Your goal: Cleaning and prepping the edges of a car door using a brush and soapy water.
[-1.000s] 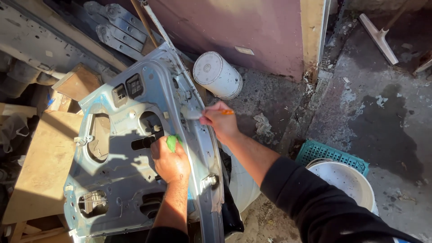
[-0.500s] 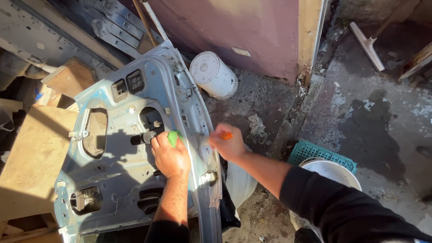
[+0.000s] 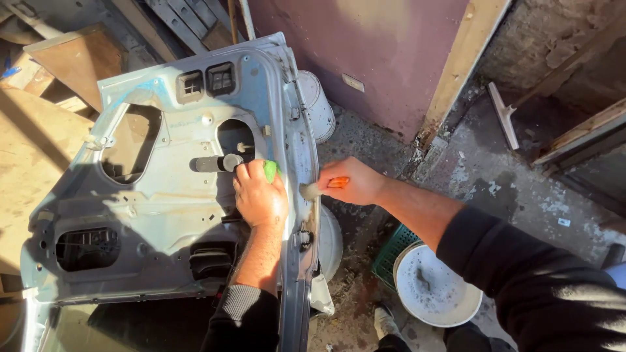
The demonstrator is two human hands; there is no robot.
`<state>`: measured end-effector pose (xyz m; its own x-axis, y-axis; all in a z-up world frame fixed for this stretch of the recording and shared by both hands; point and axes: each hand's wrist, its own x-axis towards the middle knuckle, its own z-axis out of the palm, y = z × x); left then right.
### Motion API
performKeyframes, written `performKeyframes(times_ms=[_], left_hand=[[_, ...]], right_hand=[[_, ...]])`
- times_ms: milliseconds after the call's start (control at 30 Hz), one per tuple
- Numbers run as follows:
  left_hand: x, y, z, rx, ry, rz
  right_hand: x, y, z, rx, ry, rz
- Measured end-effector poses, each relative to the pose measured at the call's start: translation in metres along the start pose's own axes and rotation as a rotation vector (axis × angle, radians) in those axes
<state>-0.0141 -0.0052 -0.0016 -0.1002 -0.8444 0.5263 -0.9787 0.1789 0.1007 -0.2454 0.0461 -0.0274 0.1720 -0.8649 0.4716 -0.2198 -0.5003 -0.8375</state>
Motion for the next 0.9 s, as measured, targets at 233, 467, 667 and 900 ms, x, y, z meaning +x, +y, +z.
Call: performKeyframes(times_ms=[233, 467, 667, 900], left_hand=[[-0.007, 0.004, -0.007, -0.009, -0.024, 0.001], [-0.005, 0.006, -0.033, 0.063, 0.018, -0.012], [-0.085, 0.085, -0.148, -0.183, 0.330, -0.298], [-0.392, 0.167, -0.199, -0.179, 0.178, -0.753]], right_hand=[[0.022, 0.006, -0.015, -0.015, 0.108, 0.011], [0.023, 0.003, -0.023, 0.126, -0.045, 0.051], [0.060, 0.068, -0.031, 0.084, -0.016, 0.109], [0.002, 0.062, 0.009, 0.379, -0.363, 0.194]])
